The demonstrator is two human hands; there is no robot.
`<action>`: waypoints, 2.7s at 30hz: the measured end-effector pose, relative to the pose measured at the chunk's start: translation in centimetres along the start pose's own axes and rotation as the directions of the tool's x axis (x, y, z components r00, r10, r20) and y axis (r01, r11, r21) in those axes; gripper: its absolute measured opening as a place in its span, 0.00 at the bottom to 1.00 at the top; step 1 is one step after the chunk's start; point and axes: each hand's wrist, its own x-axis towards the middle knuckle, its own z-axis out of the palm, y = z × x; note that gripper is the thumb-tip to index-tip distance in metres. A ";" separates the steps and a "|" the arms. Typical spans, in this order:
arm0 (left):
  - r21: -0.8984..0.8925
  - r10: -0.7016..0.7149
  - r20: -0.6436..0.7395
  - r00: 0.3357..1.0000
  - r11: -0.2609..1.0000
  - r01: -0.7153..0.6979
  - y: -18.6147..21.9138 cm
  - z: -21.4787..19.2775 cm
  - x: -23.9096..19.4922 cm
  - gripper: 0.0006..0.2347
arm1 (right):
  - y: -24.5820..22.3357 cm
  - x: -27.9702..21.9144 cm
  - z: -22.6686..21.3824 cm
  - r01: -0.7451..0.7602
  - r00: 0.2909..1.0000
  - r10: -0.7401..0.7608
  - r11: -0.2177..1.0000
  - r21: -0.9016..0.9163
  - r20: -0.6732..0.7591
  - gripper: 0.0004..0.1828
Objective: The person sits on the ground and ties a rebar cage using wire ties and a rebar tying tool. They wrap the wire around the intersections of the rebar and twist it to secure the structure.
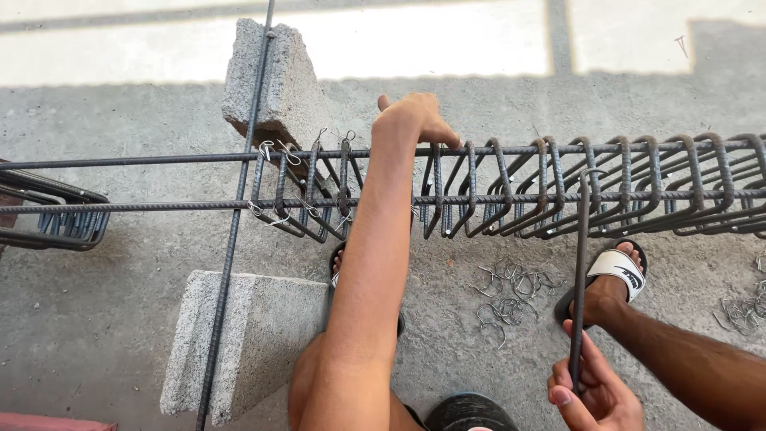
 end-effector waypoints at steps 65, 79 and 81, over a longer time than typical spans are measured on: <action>-0.335 0.094 -0.054 0.994 0.936 -0.107 -2.7 -0.3 0.7 0.09 | 1.6 0.0 1.6 -0.213 0.966 0.210 0.977 0.006 0.151 0.45; -0.190 0.267 -0.467 0.843 0.901 -0.390 -0.7 -3.0 -1.8 0.11 | -7.4 2.5 -5.7 -0.166 0.967 0.222 0.922 -0.350 0.126 0.54; -0.058 0.443 -0.480 0.757 0.845 -0.531 0.8 -4.3 -4.3 0.16 | -12.6 4.0 -6.7 -0.074 0.996 0.090 0.626 -0.776 -0.022 0.59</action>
